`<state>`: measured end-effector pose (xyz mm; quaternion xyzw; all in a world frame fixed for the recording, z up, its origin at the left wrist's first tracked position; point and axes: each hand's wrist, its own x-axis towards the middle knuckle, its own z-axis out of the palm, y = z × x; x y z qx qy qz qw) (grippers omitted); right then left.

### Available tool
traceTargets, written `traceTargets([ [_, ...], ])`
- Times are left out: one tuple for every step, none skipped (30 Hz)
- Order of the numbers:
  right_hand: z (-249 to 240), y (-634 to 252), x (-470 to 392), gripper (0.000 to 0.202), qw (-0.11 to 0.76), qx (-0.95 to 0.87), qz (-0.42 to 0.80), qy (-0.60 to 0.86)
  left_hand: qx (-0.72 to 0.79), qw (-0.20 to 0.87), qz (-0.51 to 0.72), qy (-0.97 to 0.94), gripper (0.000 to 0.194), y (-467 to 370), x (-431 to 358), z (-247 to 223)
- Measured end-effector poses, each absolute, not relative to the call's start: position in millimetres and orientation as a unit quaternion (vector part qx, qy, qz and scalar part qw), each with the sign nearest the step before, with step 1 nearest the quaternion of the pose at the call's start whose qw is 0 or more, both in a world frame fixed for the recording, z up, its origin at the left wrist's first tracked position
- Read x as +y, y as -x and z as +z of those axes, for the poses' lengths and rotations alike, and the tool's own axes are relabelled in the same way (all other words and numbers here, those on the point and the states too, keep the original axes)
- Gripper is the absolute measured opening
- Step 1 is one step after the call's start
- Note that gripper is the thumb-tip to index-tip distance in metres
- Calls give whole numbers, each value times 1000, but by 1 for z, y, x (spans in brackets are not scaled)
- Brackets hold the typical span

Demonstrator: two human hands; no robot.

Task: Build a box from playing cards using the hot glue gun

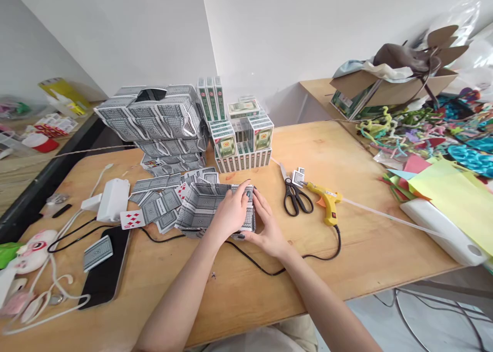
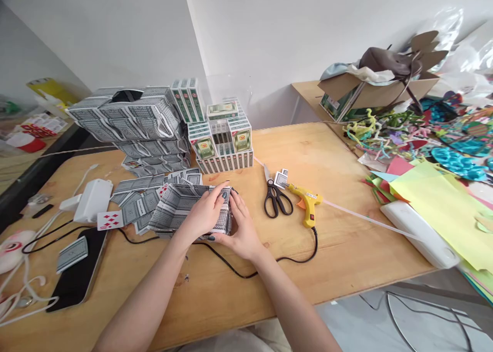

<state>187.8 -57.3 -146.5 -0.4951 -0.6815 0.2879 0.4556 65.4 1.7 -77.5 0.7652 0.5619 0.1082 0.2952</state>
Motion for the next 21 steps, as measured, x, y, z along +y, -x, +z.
traceTargets([
  [-147, -188, -57, 93, 456, -681, 284, 497, 562, 293, 105, -766, 44, -65, 2, -77],
  [-147, -189, -56, 93, 457, -681, 281, 499, 562, 290, 99, -768, 44, -65, 2, -77],
  [-147, -190, -55, 94, 456, -682, 278, 500, 563, 286, 93, -770, 44, -65, 2, -77],
  [-147, -190, -55, 94, 457, -682, 275, 500, 564, 282, 86, -772, 44, -65, 3, -77],
  [-147, -191, -55, 94, 458, -684, 273, 498, 563, 277, 80, -774, 44, -65, 3, -77],
  [-146, -191, -54, 94, 460, -684, 271, 496, 563, 272, 75, -777, 44, -65, 3, -77],
  [-146, -191, -54, 94, 463, -685, 269, 494, 562, 267, 72, -780, 44, -65, 4, -77],
  [-145, -192, -53, 93, 464, -686, 267, 493, 560, 263, 68, -782, 44, -65, 4, -77],
  [-144, -192, -53, 93, 463, -688, 263, 493, 559, 258, 64, -785, 45, -65, 4, -77],
  [-144, -192, -53, 93, 458, -691, 260, 496, 559, 254, 59, -787, 45, -65, 4, -77],
  [-143, -192, -53, 93, 450, -695, 256, 499, 560, 249, 53, -788, 45, -65, 4, -77],
  [-143, -192, -53, 92, 442, -699, 252, 502, 562, 244, 46, -789, 46, -66, 4, -76],
  [-143, -191, -53, 92, 434, -703, 249, 505, 565, 239, 38, -789, 46, -66, 3, -76],
  [-143, -191, -53, 92, 429, -706, 245, 508, 567, 234, 31, -789, 46, -66, 3, -76],
  [-144, -190, -54, 92, 426, -707, 242, 510, 570, 229, 26, -789, 47, -67, 3, -75],
  [-144, -189, -54, 92, 424, -707, 239, 512, 571, 223, 23, -790, 47, -67, 2, -76],
  [-145, -187, -55, 92, 422, -707, 238, 515, 571, 218, 22, -791, 47, -68, 2, -76],
  [-145, -187, -55, 93, 419, -707, 238, 517, 571, 213, 22, -792, 47, -68, 2, -76],
  [-146, -186, -55, 93, 416, -708, 239, 519, 571, 209, 23, -794, 47, -68, 1, -77],
  [-146, -185, -56, 92, 411, -709, 241, 520, 570, 205, 24, -795, 47, -68, 1, -78],
  [-145, -185, -56, 91, 406, -711, 244, 520, 570, 201, 24, -796, 47, -68, 1, -78],
])
